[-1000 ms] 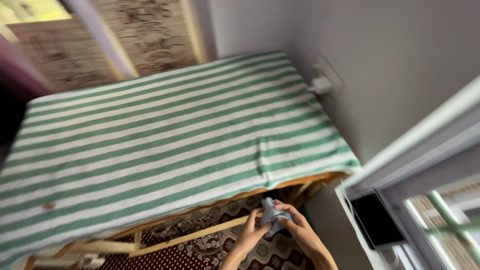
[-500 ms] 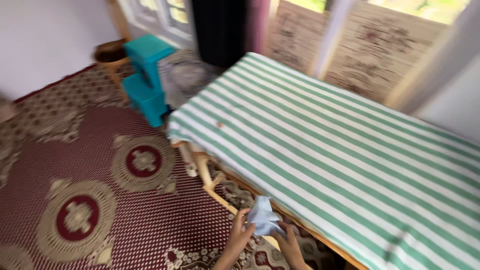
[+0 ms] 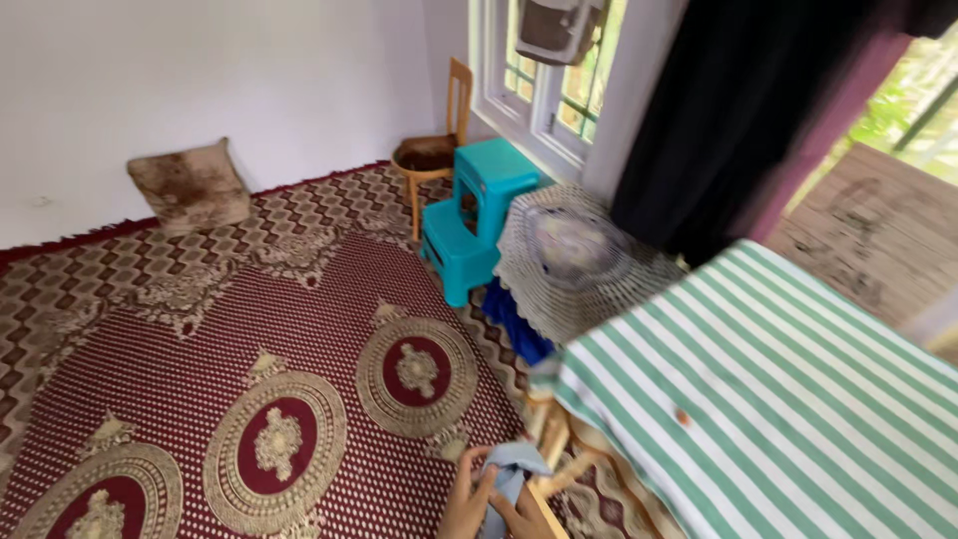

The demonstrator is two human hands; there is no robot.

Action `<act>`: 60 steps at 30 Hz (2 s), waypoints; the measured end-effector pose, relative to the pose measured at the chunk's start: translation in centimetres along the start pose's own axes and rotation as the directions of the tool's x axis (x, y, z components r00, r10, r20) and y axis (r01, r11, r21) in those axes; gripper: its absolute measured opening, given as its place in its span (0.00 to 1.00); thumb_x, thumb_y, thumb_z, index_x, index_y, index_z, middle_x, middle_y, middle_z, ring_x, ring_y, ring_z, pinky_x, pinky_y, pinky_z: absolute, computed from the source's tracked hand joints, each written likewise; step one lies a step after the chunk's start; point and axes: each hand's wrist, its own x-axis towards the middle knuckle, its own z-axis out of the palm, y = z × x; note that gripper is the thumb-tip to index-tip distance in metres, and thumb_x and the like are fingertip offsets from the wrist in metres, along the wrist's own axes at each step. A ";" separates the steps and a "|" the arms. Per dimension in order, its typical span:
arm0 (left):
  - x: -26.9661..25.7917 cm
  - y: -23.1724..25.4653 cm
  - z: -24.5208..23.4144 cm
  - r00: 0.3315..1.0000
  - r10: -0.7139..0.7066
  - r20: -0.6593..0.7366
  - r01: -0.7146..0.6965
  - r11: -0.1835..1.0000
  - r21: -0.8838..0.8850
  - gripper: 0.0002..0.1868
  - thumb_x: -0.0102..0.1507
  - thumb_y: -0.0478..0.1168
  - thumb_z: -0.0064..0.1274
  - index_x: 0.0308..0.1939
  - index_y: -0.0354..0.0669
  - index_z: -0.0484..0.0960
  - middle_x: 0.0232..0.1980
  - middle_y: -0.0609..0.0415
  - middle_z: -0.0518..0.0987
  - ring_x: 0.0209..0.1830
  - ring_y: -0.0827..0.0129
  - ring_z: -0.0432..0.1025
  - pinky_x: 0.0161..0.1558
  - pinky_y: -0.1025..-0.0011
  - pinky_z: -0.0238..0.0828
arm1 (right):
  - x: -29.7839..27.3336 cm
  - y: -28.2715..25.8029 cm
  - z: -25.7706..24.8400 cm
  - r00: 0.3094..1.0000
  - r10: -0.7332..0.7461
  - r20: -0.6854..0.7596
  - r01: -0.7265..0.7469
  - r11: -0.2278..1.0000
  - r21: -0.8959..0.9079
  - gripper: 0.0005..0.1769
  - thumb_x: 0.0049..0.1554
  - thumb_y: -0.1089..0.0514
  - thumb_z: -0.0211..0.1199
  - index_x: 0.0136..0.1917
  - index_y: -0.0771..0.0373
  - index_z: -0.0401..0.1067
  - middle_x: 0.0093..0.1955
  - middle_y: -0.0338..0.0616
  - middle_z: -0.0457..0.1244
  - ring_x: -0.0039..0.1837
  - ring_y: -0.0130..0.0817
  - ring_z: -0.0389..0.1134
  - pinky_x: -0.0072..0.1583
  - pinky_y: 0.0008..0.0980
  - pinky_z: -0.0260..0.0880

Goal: The person cleans a window frame using a cloth.

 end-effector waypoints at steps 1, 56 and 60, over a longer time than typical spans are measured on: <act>1.7 1.1 -1.6 0.999 0.034 -0.008 -0.033 0.995 0.097 0.17 0.70 0.44 0.46 0.59 0.41 0.72 0.49 0.49 0.81 0.47 0.68 0.76 0.48 0.73 0.73 | 2.7 -0.6 1.1 0.999 0.032 -0.029 -0.032 0.999 -0.018 0.29 0.60 0.51 0.64 0.71 0.63 0.64 0.67 0.41 0.66 0.71 0.32 0.65 0.70 0.30 0.60; 102.7 25.6 -35.4 0.942 -0.060 0.329 -0.011 0.977 0.212 0.14 0.69 0.42 0.49 0.56 0.40 0.79 0.51 0.52 0.84 0.50 0.68 0.77 0.52 0.67 0.74 | 97.7 -7.6 -3.1 0.650 0.571 -0.501 -0.248 0.783 0.570 0.27 0.63 0.42 0.56 0.62 0.66 0.72 0.55 0.50 0.69 0.53 0.45 0.69 0.52 0.44 0.70; 112.2 24.3 -35.3 0.912 -0.371 0.173 0.358 0.928 0.100 0.17 0.69 0.45 0.47 0.59 0.43 0.78 0.52 0.53 0.83 0.48 0.70 0.77 0.49 0.67 0.75 | 103.5 -6.1 -5.1 0.652 0.651 -0.389 -0.076 0.567 0.820 0.26 0.65 0.41 0.49 0.65 0.60 0.68 0.62 0.45 0.67 0.61 0.45 0.68 0.62 0.50 0.70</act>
